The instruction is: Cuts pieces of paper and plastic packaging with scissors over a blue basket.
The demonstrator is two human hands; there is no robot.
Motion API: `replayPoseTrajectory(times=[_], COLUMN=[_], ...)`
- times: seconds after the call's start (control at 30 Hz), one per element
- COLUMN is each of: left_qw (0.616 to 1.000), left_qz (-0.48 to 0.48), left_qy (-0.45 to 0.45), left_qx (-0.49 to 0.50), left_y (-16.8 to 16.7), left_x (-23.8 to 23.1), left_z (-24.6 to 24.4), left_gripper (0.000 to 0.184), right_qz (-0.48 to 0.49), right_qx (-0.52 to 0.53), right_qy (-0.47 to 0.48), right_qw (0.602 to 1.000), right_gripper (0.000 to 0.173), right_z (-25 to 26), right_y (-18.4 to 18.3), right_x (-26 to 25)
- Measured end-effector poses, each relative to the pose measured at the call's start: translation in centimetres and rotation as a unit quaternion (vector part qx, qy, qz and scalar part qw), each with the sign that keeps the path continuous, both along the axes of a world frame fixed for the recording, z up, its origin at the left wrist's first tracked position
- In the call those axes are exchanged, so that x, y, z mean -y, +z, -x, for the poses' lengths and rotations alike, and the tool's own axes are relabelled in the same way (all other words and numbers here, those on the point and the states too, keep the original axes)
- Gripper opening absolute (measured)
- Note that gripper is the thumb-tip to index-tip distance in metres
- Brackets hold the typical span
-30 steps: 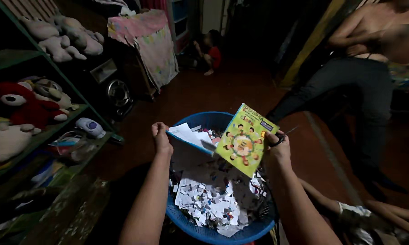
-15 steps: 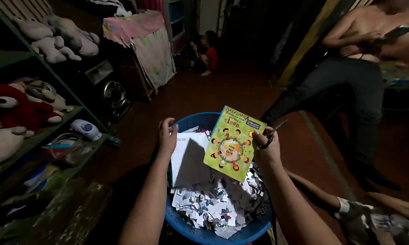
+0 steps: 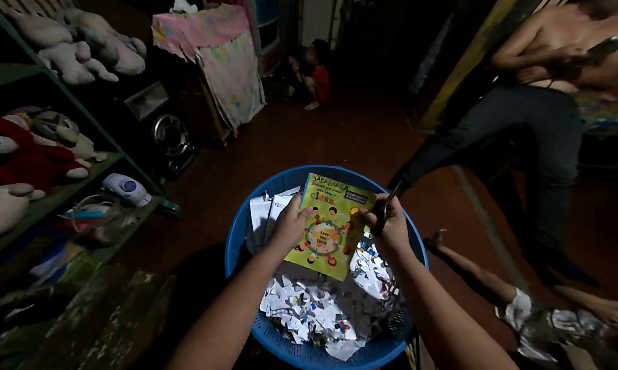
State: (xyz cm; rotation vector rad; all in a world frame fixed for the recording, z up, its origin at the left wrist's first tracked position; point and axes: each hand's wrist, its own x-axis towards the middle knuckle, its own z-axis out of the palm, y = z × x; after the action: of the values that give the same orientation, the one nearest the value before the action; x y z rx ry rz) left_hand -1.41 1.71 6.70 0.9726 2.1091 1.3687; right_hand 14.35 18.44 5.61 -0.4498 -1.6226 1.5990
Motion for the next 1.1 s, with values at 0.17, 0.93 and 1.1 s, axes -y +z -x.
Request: replayPoseTrajectory(times=[0.17, 0.93, 1.1], left_qw=[0.986, 0.898, 0.898], left_qz=[0.086, -0.04, -0.066], left_qy=[0.075, 0.26, 0.249], left_qx=[-0.125, -0.353, -0.358], left_y=[0.9, 0.4, 0.1], left_x=[0.9, 2.3, 2.3], left_z=[1.3, 2.9, 2.9], left_gripper=[0.037, 0.028, 0.027], right_qz=[-0.11, -0.167, -0.172], right_qx=[0.199, 0.338, 0.334], right_qy=[0.106, 0.288, 0.287], right_qw=[0.968, 0.88, 0.881], right_gripper=[0.038, 0.069, 0.069], right_z=[-0.5, -0.3, -0.3], right_y=[0.0, -0.6, -0.6], right_x=[-0.2, 0.5, 0.5])
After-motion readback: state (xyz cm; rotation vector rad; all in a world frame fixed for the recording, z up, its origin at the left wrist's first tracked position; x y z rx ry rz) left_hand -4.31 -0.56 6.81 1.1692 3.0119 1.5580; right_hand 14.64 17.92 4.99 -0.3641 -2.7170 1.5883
